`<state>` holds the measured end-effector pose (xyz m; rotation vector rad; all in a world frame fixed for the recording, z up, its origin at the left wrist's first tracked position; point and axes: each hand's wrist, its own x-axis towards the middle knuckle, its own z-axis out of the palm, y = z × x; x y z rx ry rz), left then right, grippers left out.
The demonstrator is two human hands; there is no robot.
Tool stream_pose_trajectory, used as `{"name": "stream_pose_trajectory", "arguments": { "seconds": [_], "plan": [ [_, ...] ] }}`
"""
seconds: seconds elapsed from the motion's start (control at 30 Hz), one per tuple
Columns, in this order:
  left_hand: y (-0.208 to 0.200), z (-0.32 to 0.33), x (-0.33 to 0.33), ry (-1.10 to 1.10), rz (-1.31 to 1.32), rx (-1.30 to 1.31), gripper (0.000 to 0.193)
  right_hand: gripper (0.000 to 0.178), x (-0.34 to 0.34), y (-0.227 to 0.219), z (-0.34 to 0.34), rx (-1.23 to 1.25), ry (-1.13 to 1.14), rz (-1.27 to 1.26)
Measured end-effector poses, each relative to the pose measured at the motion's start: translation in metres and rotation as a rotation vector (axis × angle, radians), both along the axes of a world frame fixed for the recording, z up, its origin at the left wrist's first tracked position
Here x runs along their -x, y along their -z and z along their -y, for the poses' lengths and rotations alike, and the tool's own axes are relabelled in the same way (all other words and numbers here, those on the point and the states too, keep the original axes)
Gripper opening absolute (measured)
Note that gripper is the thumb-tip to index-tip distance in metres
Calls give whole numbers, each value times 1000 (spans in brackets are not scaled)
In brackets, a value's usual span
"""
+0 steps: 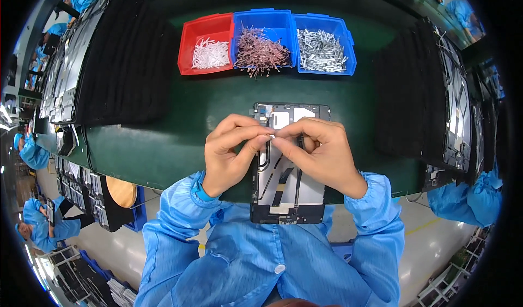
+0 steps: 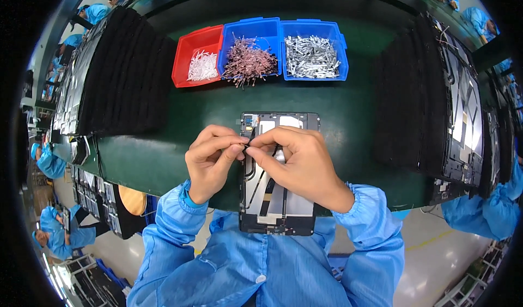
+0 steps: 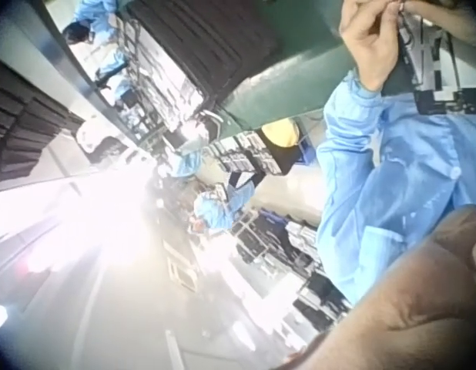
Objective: The person assembles internal electronic components and internal cables into tablet devices by hand, taking parts from bins and integrating them into the tablets.
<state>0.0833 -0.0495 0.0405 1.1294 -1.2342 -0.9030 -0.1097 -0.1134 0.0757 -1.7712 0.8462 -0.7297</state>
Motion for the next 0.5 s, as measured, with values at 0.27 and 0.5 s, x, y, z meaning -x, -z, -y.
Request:
{"name": "stream_pose_trajectory", "arguments": {
  "seconds": [0.27,0.5],
  "plan": [
    [-4,3,-1,-99,303,215,21,13,-10,12,0,341,28,92],
    [-13,-4,-12,-173,755,416,27,12,-12,7,-5,637,64,-22]
  ]
}}
